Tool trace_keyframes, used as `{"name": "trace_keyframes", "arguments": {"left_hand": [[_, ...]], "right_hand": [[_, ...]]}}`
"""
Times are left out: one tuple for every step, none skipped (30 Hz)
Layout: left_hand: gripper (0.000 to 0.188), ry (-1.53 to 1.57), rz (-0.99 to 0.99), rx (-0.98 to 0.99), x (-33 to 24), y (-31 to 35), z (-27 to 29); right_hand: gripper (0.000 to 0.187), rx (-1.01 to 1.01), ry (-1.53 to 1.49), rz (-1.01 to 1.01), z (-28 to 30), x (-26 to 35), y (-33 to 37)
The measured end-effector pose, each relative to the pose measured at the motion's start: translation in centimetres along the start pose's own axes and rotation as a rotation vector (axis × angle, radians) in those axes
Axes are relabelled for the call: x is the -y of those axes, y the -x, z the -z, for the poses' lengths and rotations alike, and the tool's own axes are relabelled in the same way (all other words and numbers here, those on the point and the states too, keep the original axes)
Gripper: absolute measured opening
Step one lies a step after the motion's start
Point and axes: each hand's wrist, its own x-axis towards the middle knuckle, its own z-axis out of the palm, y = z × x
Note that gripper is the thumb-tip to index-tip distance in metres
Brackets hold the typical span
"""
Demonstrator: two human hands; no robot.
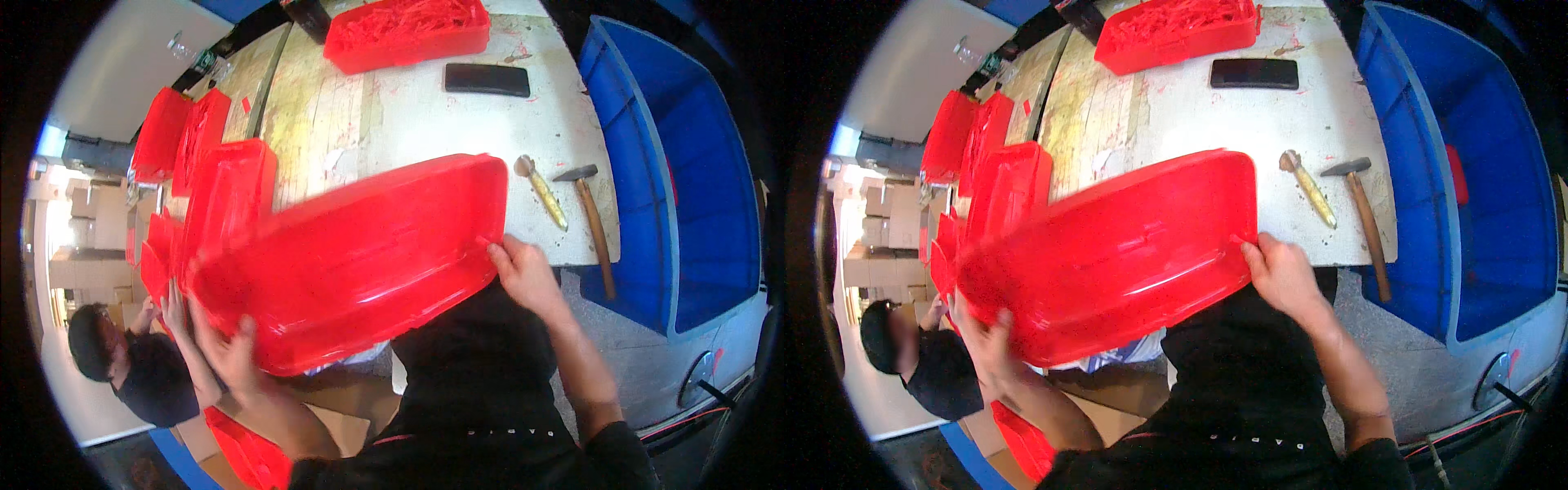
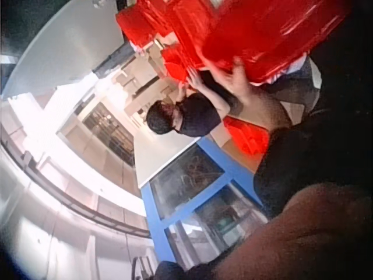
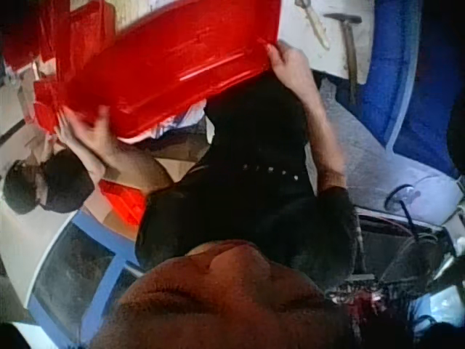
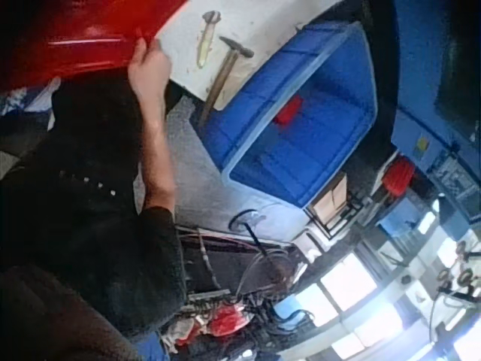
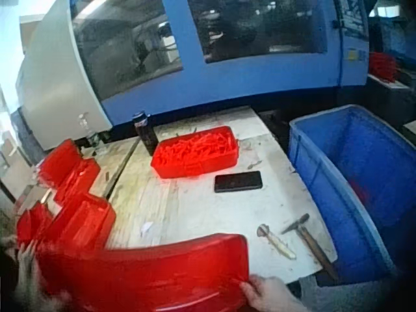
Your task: The person assembles red plastic containers by inserting small red plastic pieces into slots on the container edges. They use a hammer to tap the pieces into place and repeat the process for multiple containers.
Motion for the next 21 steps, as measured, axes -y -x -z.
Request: {"name": "trace_keyframes", "arguments": {"left_hand": [[0.080, -0.093, -0.053, 0.103, -2.7, -1.8, 0.4], [0.076, -0.185, -0.129, 0.263, -5.8, -3.7, 0.5], [0.074, -0.039, -0.129, 0.303, -8.2, -4.3, -0.8], [0.069, -0.169, -0.314, 0.485, -10.8, -5.5, -2.1], [0.067, -0.233, -0.344, 0.573, -12.9, -6.1, -3.8], [0.065, -0.318, -0.547, 0.695, -14.8, -6.7, -5.4], [0.064, -0.398, -0.633, 0.722, -16.2, -7.3, -6.8], [0.063, -0.335, -0.633, 0.819, -17.1, -7.7, -7.8], [0.061, -0.276, -0.600, 0.884, -17.5, -8.4, -8.3], [0.054, -0.215, -0.643, 0.849, -17.2, -9.0, -8.4], [0.048, -0.156, -0.689, 0.812, -16.4, -9.8, -8.1], [0.044, -0.100, -0.735, 0.775, -15.2, -10.7, -7.5], [0.036, -0.161, -0.780, 0.508, -13.4, -10.8, -6.8], [0.030, -0.226, -0.781, 0.242, -11.4, -11.0, -6.2], [0.028, -0.277, -0.741, -0.019, -9.4, -10.9, -5.7], [0.027, -0.313, -0.610, -0.226, -7.1, -9.9, -5.7], [0.027, -0.335, -0.343, -0.313, -4.6, -7.2, -6.0], [0.028, -0.403, -0.060, -0.300, -2.3, -3.7, -6.7], [0.031, -0.446, 0.263, -0.145, -0.3, 0.7, -7.7], [0.034, -0.408, 0.582, 0.097, 1.2, 5.1, -8.6], [0.038, -0.284, 0.748, 0.387, 2.3, 9.8, -9.9]], "right_hand": [[0.025, 0.018, -0.135, -0.010, -1.0, -0.7, 1.5], [0.024, 0.052, -0.211, -0.028, -2.0, -1.5, 2.8], [0.024, 0.095, -0.288, -0.065, -2.9, -2.2, 3.9], [0.025, 0.102, -0.373, -0.089, -3.8, -2.8, 4.9], [0.025, 0.102, -0.420, -0.119, -4.4, -3.5, 5.6], [0.026, 0.140, -0.470, -0.197, -5.0, -4.0, 6.2], [0.027, 0.163, -0.515, -0.314, -5.4, -4.3, 6.5], [0.029, 0.141, -0.643, -0.405, -6.0, -4.5, 6.7], [0.028, 0.122, -0.689, -0.354, -6.3, -4.6, 6.7], [0.029, 0.079, -0.716, -0.343, -6.5, -4.6, 6.5], [0.029, 0.074, -0.753, -0.351, -6.7, -4.6, 6.3], [0.029, 0.064, -0.807, -0.373, -6.8, -4.6, 6.0], [0.028, 0.008, -0.777, -0.334, -6.8, -4.6, 5.6], [0.027, -0.004, -0.773, -0.311, -6.8, -4.7, 5.3], [0.026, -0.021, -0.771, -0.288, -6.7, -4.8, 5.0], [0.026, -0.025, -0.699, -0.339, -6.7, -4.9, 4.7], [0.027, -0.034, -0.736, -0.299, -6.7, -5.0, 4.6], [0.028, -0.042, -0.755, -0.321, -6.7, -5.2, 4.4], [0.029, -0.030, -0.781, -0.362, -6.8, -5.3, 4.4], [0.028, -0.061, -0.763, -0.329, -7.0, -5.4, 4.3], [0.028, -0.077, -0.748, -0.308, -7.1, -5.4, 4.4]]}}
